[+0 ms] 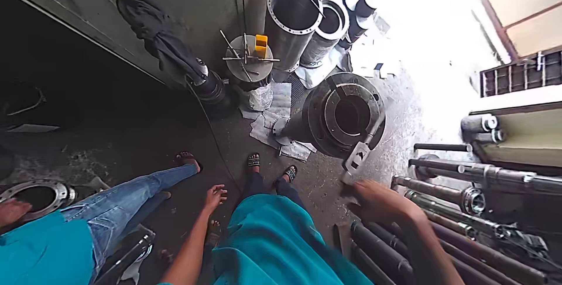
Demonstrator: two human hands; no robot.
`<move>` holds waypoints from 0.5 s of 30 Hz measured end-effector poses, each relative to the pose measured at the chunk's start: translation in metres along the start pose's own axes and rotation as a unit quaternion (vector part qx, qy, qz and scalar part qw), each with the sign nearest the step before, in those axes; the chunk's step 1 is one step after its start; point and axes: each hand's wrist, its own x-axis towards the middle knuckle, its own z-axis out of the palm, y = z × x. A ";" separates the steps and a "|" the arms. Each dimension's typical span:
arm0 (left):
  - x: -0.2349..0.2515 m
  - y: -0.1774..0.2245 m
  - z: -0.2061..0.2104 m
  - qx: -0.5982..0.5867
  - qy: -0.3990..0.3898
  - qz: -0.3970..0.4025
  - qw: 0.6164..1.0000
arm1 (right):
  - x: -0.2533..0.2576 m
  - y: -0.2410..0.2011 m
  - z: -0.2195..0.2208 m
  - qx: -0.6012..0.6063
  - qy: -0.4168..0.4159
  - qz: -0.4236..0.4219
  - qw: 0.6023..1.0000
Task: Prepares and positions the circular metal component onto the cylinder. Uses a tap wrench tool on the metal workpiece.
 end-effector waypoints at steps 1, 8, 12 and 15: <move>0.000 -0.004 0.002 0.022 -0.018 -0.013 1.000 | 0.018 -0.023 -0.010 0.012 0.061 -0.049 0.997; 0.010 0.006 0.001 -0.004 -0.008 -0.019 1.000 | 0.029 0.054 -0.099 -0.044 0.313 0.309 0.897; 0.002 -0.009 -0.008 -0.066 0.013 0.003 0.998 | -0.024 0.054 0.002 0.083 0.119 0.183 0.972; 0.007 -0.028 -0.004 -0.031 0.017 -0.018 0.999 | 0.007 -0.002 0.013 0.134 0.202 -0.109 0.964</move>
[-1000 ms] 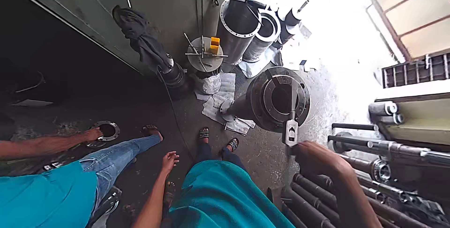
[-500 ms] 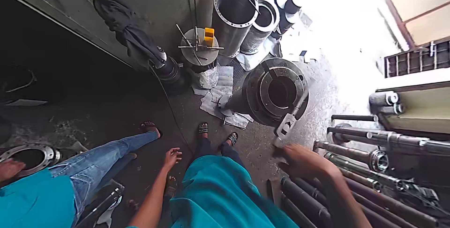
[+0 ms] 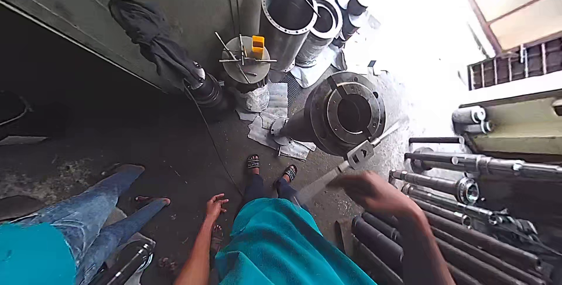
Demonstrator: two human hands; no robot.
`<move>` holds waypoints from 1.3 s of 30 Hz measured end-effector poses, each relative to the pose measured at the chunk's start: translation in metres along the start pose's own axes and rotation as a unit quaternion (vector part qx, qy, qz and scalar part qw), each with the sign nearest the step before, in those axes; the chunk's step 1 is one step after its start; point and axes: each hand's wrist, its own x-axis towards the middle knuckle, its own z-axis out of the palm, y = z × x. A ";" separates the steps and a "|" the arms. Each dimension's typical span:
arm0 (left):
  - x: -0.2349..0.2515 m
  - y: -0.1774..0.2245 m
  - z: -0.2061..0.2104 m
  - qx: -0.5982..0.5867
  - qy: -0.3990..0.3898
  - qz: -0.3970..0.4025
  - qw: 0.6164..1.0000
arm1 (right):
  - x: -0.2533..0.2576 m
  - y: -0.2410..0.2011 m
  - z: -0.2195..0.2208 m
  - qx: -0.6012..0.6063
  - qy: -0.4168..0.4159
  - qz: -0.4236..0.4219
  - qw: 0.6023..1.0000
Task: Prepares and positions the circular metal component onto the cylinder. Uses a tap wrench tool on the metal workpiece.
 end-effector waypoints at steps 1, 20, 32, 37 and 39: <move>0.001 -0.012 0.000 0.032 -0.012 -0.023 0.999 | 0.024 -0.015 -0.003 -0.027 0.068 -0.039 0.997; 0.010 0.047 0.010 0.027 -0.006 0.030 0.999 | 0.046 0.034 -0.101 -0.266 0.150 0.304 0.902; 0.011 0.054 0.013 0.061 -0.010 0.016 0.998 | 0.076 0.003 -0.080 -0.181 0.170 0.244 0.937; -0.007 0.069 0.012 -0.043 -0.001 0.112 0.993 | -0.034 0.054 -0.050 -0.136 -0.088 0.311 0.936; -0.006 0.062 0.010 -0.042 0.009 0.098 0.994 | -0.019 0.019 -0.012 -0.044 -0.133 0.135 0.981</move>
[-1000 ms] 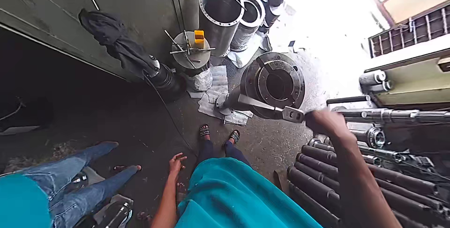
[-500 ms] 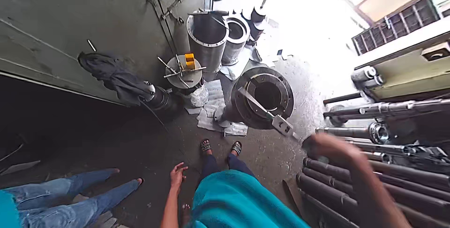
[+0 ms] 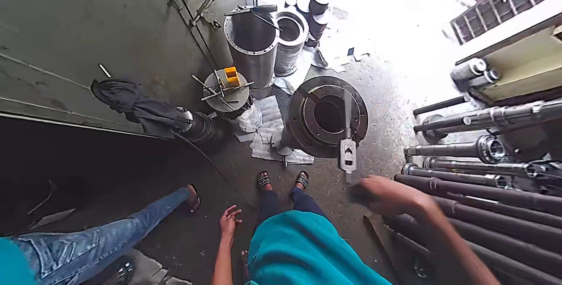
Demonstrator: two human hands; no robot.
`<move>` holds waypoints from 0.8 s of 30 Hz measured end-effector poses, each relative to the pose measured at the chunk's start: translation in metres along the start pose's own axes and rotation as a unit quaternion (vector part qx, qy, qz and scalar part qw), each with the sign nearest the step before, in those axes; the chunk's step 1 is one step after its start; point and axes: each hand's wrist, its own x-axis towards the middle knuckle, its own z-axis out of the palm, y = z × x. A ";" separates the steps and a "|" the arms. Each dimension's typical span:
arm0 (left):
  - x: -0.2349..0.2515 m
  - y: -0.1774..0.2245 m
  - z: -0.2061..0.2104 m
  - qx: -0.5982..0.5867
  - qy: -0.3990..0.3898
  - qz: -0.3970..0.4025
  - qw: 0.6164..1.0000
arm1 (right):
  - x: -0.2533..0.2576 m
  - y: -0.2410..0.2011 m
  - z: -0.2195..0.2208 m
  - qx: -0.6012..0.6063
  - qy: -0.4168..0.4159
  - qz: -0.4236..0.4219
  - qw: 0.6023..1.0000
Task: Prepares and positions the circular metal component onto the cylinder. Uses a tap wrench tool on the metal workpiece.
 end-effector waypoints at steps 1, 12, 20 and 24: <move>0.002 -0.005 0.002 0.019 -0.003 -0.027 0.999 | 0.018 -0.019 0.002 0.023 0.049 -0.089 0.995; 0.013 0.031 0.008 0.033 -0.028 0.001 0.999 | 0.001 0.033 -0.004 0.012 0.026 0.111 0.993; 0.030 0.037 0.026 0.089 -0.044 0.000 0.995 | 0.069 -0.028 -0.092 -0.076 0.309 0.155 0.935; 0.025 0.057 0.033 0.068 -0.085 0.063 0.992 | 0.008 0.046 -0.034 -0.053 0.166 0.270 0.947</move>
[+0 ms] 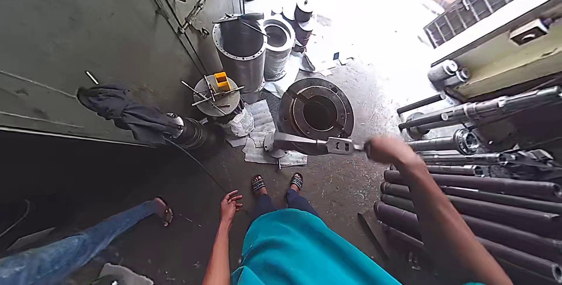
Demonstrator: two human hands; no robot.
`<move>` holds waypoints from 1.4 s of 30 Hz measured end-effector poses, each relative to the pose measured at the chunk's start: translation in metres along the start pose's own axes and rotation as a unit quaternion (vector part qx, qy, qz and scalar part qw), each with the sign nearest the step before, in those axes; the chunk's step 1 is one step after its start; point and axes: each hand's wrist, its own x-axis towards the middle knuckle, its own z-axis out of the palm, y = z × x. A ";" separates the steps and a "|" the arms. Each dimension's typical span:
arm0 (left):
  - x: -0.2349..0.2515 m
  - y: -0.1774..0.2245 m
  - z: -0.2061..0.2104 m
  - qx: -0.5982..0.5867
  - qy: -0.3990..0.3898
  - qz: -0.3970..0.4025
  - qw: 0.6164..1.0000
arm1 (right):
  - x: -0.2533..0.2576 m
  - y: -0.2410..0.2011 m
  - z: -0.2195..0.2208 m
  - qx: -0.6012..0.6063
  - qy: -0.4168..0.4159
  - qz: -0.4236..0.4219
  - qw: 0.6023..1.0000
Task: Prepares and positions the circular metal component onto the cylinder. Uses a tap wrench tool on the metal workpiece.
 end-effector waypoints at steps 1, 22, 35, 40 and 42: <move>-0.002 -0.002 0.001 -0.018 0.002 0.003 1.000 | -0.013 0.001 0.018 0.024 -0.068 -0.050 0.996; -0.001 -0.049 -0.016 0.038 0.016 -0.174 0.984 | -0.028 -0.156 0.011 0.160 0.054 -0.318 0.933; -0.015 0.027 -0.009 -0.022 -0.029 -0.006 0.999 | -0.048 0.006 0.021 0.114 0.244 0.000 0.963; -0.020 0.110 0.032 -0.016 -0.147 0.162 0.976 | -0.028 0.036 0.055 0.268 0.066 -0.020 0.961; -0.019 0.128 0.038 -0.040 -0.145 0.176 0.973 | -0.044 0.008 0.095 0.404 -0.037 -0.073 0.911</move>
